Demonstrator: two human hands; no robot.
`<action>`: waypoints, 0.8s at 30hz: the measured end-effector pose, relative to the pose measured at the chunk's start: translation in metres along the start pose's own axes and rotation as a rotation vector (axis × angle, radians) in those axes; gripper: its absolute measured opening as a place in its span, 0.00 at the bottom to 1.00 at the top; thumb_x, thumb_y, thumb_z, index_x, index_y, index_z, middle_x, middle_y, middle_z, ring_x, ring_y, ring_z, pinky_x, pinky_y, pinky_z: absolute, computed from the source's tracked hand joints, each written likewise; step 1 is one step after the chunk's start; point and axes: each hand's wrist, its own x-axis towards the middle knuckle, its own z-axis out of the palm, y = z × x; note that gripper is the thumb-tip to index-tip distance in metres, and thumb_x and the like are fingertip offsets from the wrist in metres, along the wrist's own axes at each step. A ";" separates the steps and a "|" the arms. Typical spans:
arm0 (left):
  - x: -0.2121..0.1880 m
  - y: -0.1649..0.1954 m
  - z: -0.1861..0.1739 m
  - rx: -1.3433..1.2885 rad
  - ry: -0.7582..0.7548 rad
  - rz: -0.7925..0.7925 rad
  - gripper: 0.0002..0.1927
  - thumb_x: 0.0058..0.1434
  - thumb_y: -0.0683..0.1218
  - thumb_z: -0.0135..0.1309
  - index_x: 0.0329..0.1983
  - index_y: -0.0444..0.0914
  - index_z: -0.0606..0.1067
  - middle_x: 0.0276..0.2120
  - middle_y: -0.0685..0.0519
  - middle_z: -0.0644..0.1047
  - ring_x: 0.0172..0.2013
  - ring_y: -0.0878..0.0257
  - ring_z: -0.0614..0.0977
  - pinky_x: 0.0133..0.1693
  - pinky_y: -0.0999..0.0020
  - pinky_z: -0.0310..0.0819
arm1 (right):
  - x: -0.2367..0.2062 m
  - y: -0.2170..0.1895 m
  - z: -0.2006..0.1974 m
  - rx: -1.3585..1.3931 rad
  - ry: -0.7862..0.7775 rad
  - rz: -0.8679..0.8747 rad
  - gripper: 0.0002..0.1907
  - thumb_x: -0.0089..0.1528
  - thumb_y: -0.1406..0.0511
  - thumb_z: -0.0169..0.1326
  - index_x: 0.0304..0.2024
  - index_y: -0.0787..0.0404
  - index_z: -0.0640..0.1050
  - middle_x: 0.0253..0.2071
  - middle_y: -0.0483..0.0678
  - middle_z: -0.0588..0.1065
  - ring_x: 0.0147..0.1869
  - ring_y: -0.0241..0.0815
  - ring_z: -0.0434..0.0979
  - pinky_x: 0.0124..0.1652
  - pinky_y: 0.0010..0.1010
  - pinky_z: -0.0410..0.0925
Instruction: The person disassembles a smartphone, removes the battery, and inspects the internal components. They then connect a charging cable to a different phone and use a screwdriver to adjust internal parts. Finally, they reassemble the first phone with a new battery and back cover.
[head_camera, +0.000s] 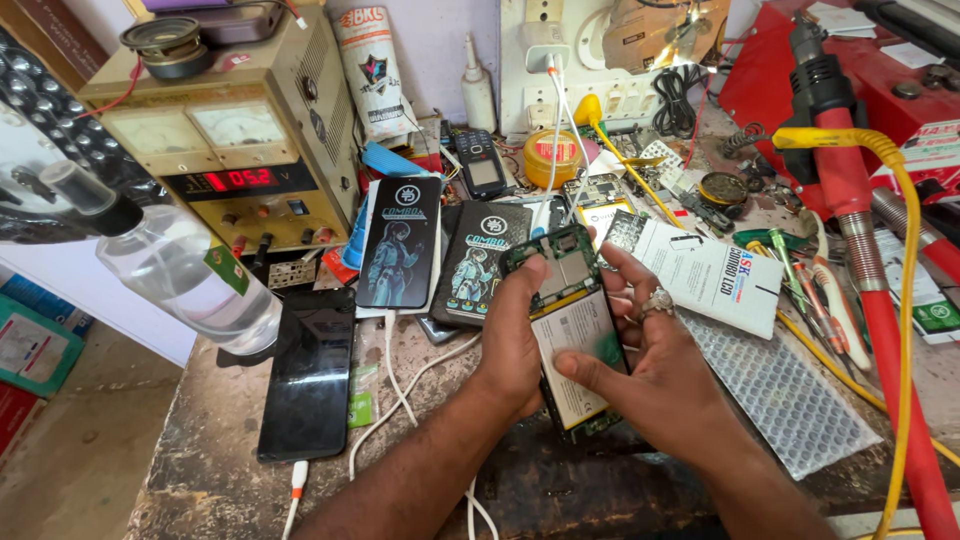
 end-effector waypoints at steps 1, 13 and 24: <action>0.000 0.000 0.000 0.002 0.019 0.002 0.31 0.72 0.58 0.34 0.70 0.36 0.66 0.48 0.42 0.78 0.47 0.51 0.82 0.51 0.53 0.78 | -0.001 0.000 0.001 0.008 0.014 -0.013 0.56 0.52 0.64 0.68 0.76 0.59 0.51 0.65 0.52 0.69 0.64 0.42 0.72 0.60 0.36 0.68; -0.003 0.007 0.008 0.033 0.022 0.052 0.30 0.74 0.56 0.37 0.60 0.25 0.71 0.47 0.38 0.80 0.44 0.51 0.84 0.46 0.53 0.83 | -0.004 0.000 -0.001 -0.155 0.091 0.064 0.72 0.38 0.57 0.76 0.77 0.51 0.47 0.67 0.50 0.68 0.66 0.46 0.71 0.57 0.38 0.70; -0.001 0.003 0.007 0.053 0.054 -0.029 0.23 0.71 0.53 0.42 0.56 0.30 0.75 0.47 0.42 0.81 0.44 0.55 0.85 0.47 0.59 0.83 | -0.006 -0.009 -0.025 -0.306 0.295 -0.264 0.23 0.63 0.64 0.61 0.61 0.60 0.76 0.51 0.44 0.81 0.56 0.35 0.79 0.52 0.28 0.73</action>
